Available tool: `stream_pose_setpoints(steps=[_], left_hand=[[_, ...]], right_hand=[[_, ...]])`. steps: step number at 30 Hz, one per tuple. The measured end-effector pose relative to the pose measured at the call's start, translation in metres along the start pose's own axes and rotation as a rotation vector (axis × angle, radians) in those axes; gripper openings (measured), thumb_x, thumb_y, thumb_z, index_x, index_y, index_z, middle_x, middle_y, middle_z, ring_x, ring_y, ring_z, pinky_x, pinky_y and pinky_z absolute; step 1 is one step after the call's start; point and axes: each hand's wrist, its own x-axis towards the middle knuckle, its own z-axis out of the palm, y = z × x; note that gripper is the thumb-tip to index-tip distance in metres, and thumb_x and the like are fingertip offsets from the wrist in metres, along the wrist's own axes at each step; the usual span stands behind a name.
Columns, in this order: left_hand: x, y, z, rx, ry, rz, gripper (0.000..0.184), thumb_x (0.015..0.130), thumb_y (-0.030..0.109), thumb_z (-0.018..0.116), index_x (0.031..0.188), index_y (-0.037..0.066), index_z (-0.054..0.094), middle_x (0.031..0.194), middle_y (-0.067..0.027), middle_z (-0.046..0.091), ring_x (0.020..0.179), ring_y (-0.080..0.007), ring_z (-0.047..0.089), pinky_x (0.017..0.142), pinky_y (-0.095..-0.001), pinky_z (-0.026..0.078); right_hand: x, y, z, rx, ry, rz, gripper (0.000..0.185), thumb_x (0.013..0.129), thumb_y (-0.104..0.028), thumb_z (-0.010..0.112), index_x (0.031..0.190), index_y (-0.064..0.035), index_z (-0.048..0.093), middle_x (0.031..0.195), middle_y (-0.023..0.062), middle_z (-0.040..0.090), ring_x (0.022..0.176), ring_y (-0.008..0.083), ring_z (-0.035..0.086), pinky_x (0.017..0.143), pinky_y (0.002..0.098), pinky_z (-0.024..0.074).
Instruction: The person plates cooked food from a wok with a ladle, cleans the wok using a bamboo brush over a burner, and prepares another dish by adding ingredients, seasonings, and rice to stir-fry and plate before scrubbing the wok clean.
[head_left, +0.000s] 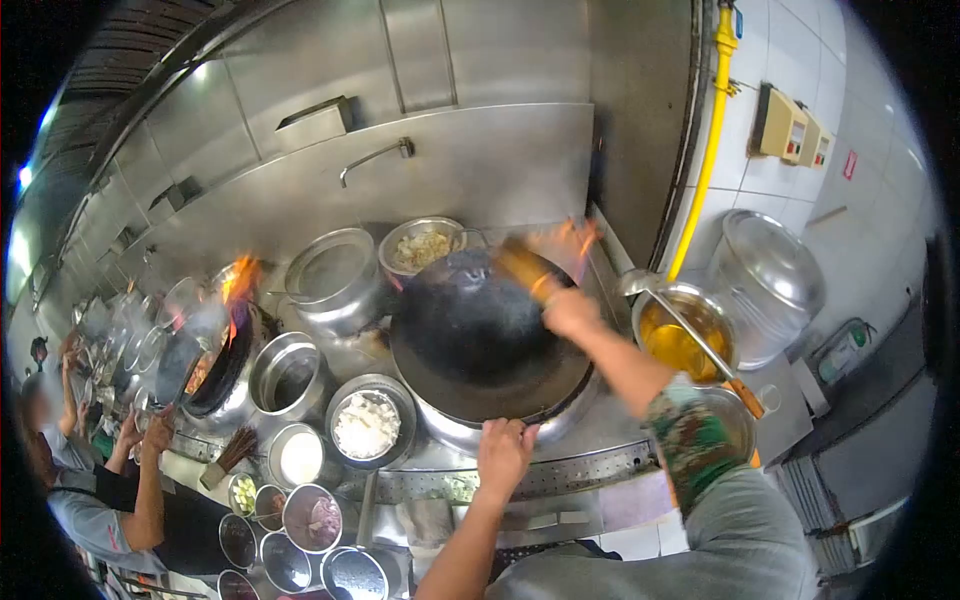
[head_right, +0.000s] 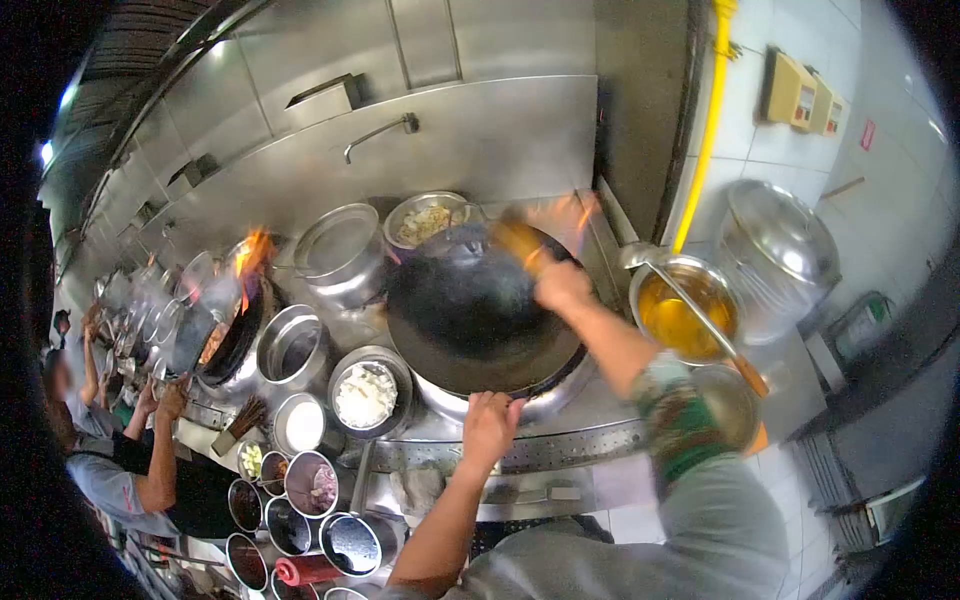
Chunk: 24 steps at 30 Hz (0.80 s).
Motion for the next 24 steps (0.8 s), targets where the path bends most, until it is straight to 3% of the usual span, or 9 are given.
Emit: stream_pose_setpoints(steps=[4,6,8,10,13,16,19,21,24], left_hand=[[-0.001,-0.010,0.005,0.038,-0.046,0.007,0.021,0.080,0.023,0.066,0.077,0.002,0.064,0.078,-0.0140,0.060,0.079,-0.0332,0.054,0.074,-0.0417,0.044],[0.001,-0.008,0.004,0.044,-0.046,0.014,0.022,0.080,0.024,0.066,0.077,0.002,0.064,0.078,-0.0139,0.060,0.079,-0.0333,0.054,0.074,-0.0418,0.044],[0.003,0.002,0.005,0.004,-0.038,0.002,0.022,0.081,0.024,0.065,0.077,0.003,0.064,0.078,-0.0134,0.060,0.081,-0.0331,0.054,0.075,-0.0418,0.044],[0.003,0.002,0.002,-0.007,-0.035,-0.004,0.022,0.082,0.024,0.065,0.077,0.002,0.063,0.078,-0.0147,0.061,0.079,-0.0341,0.054,0.075,-0.0417,0.043],[0.006,-0.003,0.002,-0.023,-0.020,0.000,0.023,0.083,0.024,0.064,0.076,0.001,0.063,0.076,-0.0163,0.060,0.078,-0.0351,0.054,0.076,-0.0417,0.042],[0.007,-0.003,0.002,-0.043,-0.055,0.027,0.025,0.083,0.023,0.064,0.072,0.001,0.063,0.075,-0.0168,0.061,0.077,-0.0352,0.054,0.075,-0.0417,0.042],[0.012,-0.008,0.002,-0.043,-0.096,0.002,0.023,0.082,0.024,0.064,0.075,0.002,0.065,0.079,-0.0149,0.063,0.081,-0.0335,0.055,0.075,-0.0413,0.044],[0.011,-0.004,-0.005,-0.074,-0.112,0.019,0.023,0.082,0.024,0.064,0.077,0.001,0.065,0.080,-0.0149,0.064,0.080,-0.0333,0.055,0.075,-0.0412,0.044],[0.011,0.005,-0.020,-0.073,-0.165,-0.014,0.022,0.082,0.023,0.064,0.077,0.002,0.066,0.080,-0.0150,0.064,0.081,-0.0332,0.055,0.075,-0.0414,0.044]], right_hand=[[-0.065,-0.045,0.032,0.348,-0.518,-0.371,0.056,0.074,-0.030,0.065,0.127,-0.0198,0.052,0.095,0.0175,0.067,0.084,0.0331,0.066,0.072,0.0394,0.0516],[-0.076,-0.008,-0.007,0.298,-0.860,-0.480,0.069,0.077,-0.036,0.069,0.139,-0.0193,0.043,0.080,0.0049,0.065,0.060,0.0147,0.057,0.057,0.0303,0.0484],[-0.052,0.063,-0.049,0.258,-1.128,-0.286,0.064,0.079,-0.035,0.069,0.137,-0.0233,0.045,0.089,0.0013,0.064,0.076,0.0115,0.058,0.063,0.0302,0.0503],[-0.045,0.103,-0.096,-0.428,-0.533,-0.388,0.047,0.075,-0.022,0.067,0.121,-0.0175,0.057,0.097,0.0141,0.067,0.087,0.0263,0.064,0.071,0.0374,0.0523],[-0.081,0.096,-0.149,-0.351,0.116,0.060,0.052,0.076,-0.020,0.065,0.125,-0.0089,0.051,0.101,0.0192,0.065,0.095,0.0326,0.062,0.083,0.0415,0.0490],[-0.131,0.144,-0.145,0.186,0.211,-0.097,0.061,0.083,-0.023,0.060,0.139,-0.0111,0.038,0.099,0.0173,0.066,0.079,0.0222,0.065,0.066,0.0366,0.0531],[-0.235,0.133,-0.094,0.811,0.075,0.045,0.063,0.086,-0.016,0.061,0.142,-0.0107,0.033,0.130,0.0108,0.050,0.082,0.0134,0.058,0.061,0.0276,0.0511],[-0.295,0.139,-0.032,0.954,-0.068,0.340,0.067,0.084,-0.019,0.064,0.141,-0.0053,0.033,0.127,0.0144,0.053,0.107,0.0223,0.056,0.089,0.0329,0.0464],[-0.328,0.170,0.104,0.769,0.238,0.182,0.067,0.082,-0.023,0.064,0.140,-0.0052,0.035,0.119,0.0219,0.057,0.112,0.0331,0.054,0.094,0.0391,0.0425]])
